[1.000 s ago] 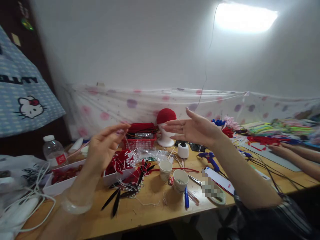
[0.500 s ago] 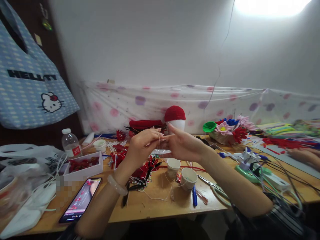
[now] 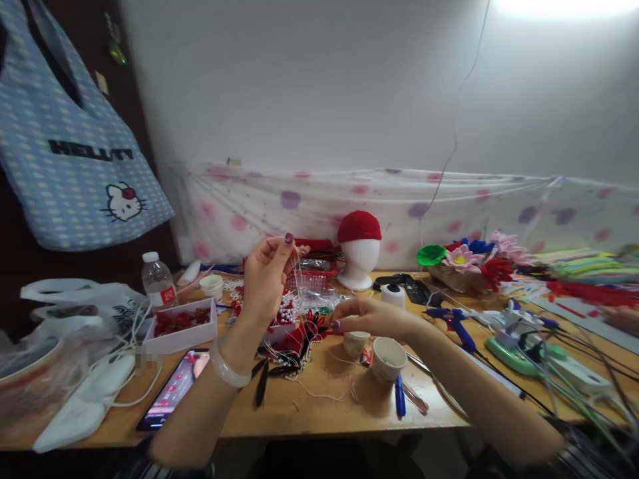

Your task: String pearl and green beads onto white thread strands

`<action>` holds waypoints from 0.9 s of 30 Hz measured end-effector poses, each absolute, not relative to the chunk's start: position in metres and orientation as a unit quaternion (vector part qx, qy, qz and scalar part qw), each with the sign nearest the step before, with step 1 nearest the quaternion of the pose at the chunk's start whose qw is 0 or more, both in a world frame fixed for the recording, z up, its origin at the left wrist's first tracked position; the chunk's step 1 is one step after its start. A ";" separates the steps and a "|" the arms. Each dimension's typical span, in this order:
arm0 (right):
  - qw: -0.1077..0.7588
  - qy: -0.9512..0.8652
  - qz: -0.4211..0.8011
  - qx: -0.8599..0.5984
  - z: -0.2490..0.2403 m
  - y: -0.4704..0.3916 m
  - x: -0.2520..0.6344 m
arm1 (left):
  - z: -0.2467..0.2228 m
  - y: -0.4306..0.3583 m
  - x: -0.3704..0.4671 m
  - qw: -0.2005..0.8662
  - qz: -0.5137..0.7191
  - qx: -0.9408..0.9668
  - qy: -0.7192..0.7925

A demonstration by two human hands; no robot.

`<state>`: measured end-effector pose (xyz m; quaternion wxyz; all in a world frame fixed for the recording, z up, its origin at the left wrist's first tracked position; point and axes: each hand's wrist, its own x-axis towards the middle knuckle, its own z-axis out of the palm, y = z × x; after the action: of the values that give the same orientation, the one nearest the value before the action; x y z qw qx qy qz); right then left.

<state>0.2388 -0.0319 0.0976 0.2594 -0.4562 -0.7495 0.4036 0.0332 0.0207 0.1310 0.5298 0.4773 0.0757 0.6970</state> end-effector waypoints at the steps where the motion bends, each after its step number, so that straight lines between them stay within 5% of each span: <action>1: 0.295 -0.743 0.395 -0.452 0.098 -0.030 0.239 | 0.130 0.019 0.035 0.540 0.693 0.473 0.074; 4: 0.391 -0.710 0.423 -0.406 0.104 -0.023 0.228 | 0.126 0.012 0.044 0.570 0.676 0.462 0.069; 11: 0.405 -0.655 0.559 -0.309 0.092 -0.003 0.199 | 0.124 0.009 0.053 0.644 0.653 0.395 0.047; 18: 0.498 -0.597 0.558 -0.290 0.085 0.005 0.238 | 0.121 0.035 0.034 0.684 0.681 0.257 0.046; 27: 0.471 -0.619 0.511 -0.366 0.092 -0.011 0.230 | 0.100 0.036 0.030 0.648 0.716 0.250 0.072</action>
<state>0.2305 -0.0111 0.0920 0.4707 -0.3655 -0.6195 0.5110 0.0303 0.0362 0.0995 0.6478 0.2500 0.0720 0.7160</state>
